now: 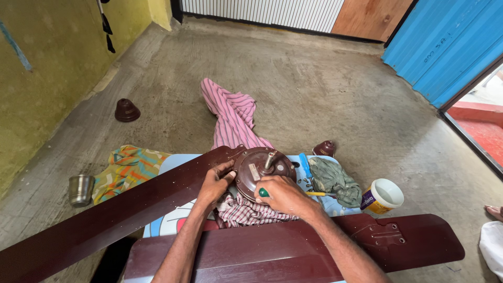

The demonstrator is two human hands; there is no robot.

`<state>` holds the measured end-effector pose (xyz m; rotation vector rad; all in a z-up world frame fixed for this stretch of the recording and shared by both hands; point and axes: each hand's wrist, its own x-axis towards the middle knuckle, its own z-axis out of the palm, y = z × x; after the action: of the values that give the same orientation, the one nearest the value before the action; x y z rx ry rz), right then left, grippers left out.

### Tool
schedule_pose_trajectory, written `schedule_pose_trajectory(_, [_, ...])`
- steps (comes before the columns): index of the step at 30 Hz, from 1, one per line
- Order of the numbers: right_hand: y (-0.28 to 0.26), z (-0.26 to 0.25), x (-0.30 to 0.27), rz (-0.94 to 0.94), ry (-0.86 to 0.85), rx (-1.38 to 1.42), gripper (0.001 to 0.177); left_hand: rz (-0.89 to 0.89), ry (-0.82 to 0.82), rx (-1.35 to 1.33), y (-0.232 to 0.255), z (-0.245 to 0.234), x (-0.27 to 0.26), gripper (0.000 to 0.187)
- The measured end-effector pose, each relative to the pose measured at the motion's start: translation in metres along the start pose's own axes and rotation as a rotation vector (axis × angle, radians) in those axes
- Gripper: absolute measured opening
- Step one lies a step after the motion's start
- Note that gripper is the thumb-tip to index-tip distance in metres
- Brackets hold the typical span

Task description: The person uses a screwdriver to loosen and remove screws from the cover of a ceiling fan motor. After removing the screws, the person lifts off the motor cover to expose the internal components.

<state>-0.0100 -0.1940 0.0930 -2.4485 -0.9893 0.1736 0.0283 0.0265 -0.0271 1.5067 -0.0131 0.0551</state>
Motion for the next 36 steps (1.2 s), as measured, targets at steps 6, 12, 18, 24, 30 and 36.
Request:
schedule_pose_trajectory(6, [-0.004, 0.005, 0.001, -0.115, 0.066, -0.061, 0.015, -0.256, 0.023, -0.053, 0.009, 0.003, -0.003, 0.051])
schedule_pose_trajectory(12, [-0.006, 0.014, 0.015, -0.101, 0.118, -0.062, 0.015, -0.047, -0.024, -0.049, 0.002, 0.004, -0.001, 0.056])
schedule_pose_trajectory(18, [-0.007, 0.027, 0.049, -0.151, 0.129, -0.178, 0.024, -0.094, 0.014, 0.034, -0.005, 0.001, 0.002, 0.054])
schedule_pose_trajectory(24, [0.005, 0.024, 0.039, -0.079, -0.035, -0.208, 0.018, -0.131, 0.059, 0.026, 0.002, 0.001, -0.001, 0.047])
schedule_pose_trajectory(30, [0.005, 0.038, 0.056, -0.068, -0.039, -0.271, 0.034, -0.232, 0.051, -0.067, 0.007, 0.001, -0.001, 0.046])
schedule_pose_trajectory(36, [-0.004, 0.022, 0.048, -0.024, 0.044, -0.197, 0.017, -0.130, 0.032, -0.070, -0.001, 0.001, 0.003, 0.045])
